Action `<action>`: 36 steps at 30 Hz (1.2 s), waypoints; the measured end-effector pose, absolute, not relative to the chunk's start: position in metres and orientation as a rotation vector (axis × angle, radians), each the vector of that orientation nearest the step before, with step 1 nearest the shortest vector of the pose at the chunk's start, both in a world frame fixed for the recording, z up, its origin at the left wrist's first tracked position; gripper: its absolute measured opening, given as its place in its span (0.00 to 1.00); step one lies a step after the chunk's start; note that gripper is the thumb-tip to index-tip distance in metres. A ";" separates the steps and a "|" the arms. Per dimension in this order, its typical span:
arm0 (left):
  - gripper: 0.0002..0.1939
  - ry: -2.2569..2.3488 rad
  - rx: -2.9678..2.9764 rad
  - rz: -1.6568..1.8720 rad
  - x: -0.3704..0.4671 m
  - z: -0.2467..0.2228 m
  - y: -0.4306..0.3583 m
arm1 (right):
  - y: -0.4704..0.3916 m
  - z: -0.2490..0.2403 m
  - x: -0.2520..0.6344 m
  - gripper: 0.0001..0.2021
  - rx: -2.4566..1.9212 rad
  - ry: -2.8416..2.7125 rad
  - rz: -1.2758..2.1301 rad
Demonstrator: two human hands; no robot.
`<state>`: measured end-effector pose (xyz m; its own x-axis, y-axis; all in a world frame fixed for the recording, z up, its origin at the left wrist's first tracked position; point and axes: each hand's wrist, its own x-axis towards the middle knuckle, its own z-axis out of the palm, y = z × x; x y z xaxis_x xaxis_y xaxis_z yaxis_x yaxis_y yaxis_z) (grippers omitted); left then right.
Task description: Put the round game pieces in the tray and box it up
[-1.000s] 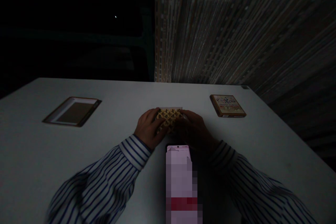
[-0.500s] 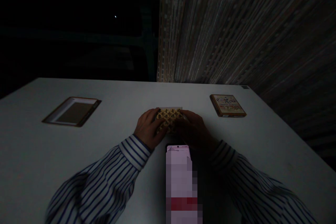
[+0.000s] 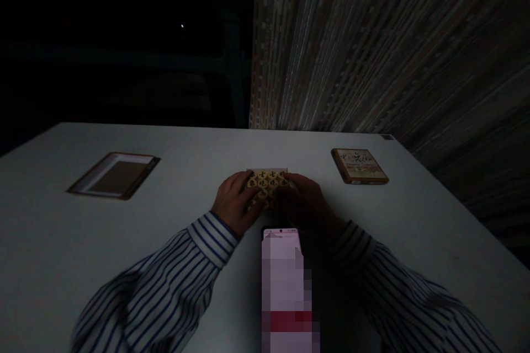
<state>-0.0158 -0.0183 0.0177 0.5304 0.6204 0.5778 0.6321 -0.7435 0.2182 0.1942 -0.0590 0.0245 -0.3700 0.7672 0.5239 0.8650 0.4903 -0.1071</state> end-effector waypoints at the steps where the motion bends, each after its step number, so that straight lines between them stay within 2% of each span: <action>1: 0.14 -1.113 -2.733 -1.021 -0.016 0.018 -0.018 | -0.058 0.024 0.194 0.14 -1.340 -2.226 -0.253; 21: 0.15 -1.104 -2.763 -1.051 -0.016 0.018 -0.020 | -0.060 0.027 0.194 0.14 -1.347 -2.219 -0.236; 28: 0.13 -1.196 -2.753 -1.178 -0.029 0.024 -0.016 | -0.059 0.024 0.199 0.14 -1.342 -2.179 -0.190; 36: 0.18 -1.239 -2.896 -1.198 -0.041 0.025 -0.013 | -0.058 0.020 0.206 0.15 -1.354 -2.158 -0.185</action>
